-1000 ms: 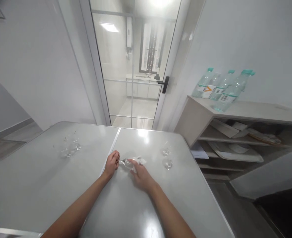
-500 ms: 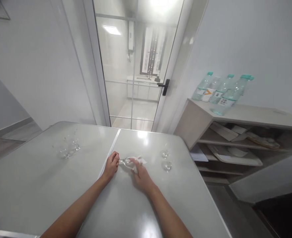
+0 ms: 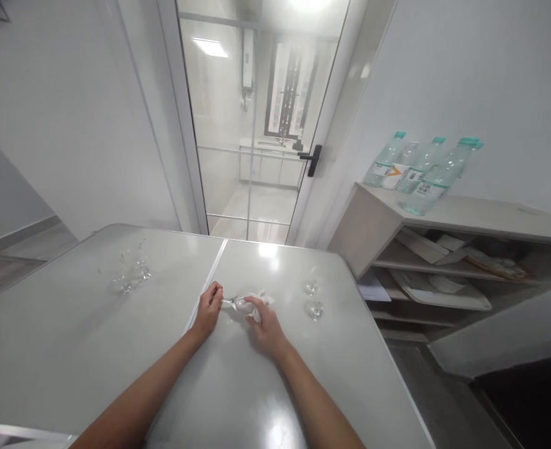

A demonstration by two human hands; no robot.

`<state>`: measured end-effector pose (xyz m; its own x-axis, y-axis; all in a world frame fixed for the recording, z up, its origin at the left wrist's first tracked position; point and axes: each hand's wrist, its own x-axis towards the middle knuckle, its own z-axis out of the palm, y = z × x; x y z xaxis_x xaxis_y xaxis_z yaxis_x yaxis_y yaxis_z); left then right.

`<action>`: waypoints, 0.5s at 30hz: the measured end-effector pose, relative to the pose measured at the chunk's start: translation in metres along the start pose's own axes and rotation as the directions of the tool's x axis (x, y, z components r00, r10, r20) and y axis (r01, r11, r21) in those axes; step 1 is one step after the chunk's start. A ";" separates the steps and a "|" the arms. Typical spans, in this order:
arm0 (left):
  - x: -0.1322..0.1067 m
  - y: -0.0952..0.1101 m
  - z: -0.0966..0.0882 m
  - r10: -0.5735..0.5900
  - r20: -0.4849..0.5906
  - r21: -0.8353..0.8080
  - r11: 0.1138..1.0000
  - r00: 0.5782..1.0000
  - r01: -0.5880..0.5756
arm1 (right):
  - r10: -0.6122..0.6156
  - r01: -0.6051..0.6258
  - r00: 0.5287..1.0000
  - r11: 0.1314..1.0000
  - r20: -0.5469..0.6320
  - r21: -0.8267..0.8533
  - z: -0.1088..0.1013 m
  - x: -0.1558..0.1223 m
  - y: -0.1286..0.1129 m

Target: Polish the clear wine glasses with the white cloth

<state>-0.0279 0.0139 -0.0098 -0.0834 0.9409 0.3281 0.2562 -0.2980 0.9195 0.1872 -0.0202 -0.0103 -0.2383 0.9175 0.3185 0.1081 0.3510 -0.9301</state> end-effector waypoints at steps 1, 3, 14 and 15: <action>0.001 0.000 -0.001 -0.009 -0.008 -0.004 1.000 1.000 0.009 | -0.020 0.021 1.000 0.999 0.020 -0.034 0.001 -0.001 0.000; 0.001 0.002 -0.002 -0.002 -0.007 0.013 1.000 1.000 0.002 | 0.003 -0.004 1.000 1.000 -0.028 -0.004 0.003 0.001 0.002; -0.001 -0.001 0.002 0.018 -0.002 0.054 0.998 1.000 -0.018 | 0.072 -0.066 0.996 0.992 -0.056 0.104 -0.003 0.003 -0.001; 0.000 -0.002 0.001 -0.009 -0.011 0.034 0.999 1.000 0.009 | 0.015 -0.015 1.000 1.000 -0.004 0.024 -0.002 0.001 -0.002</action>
<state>-0.0275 0.0144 -0.0125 -0.0962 0.9416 0.3226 0.2880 -0.2839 0.9146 0.1886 -0.0193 -0.0077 -0.2326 0.9233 0.3056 0.0881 0.3329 -0.9388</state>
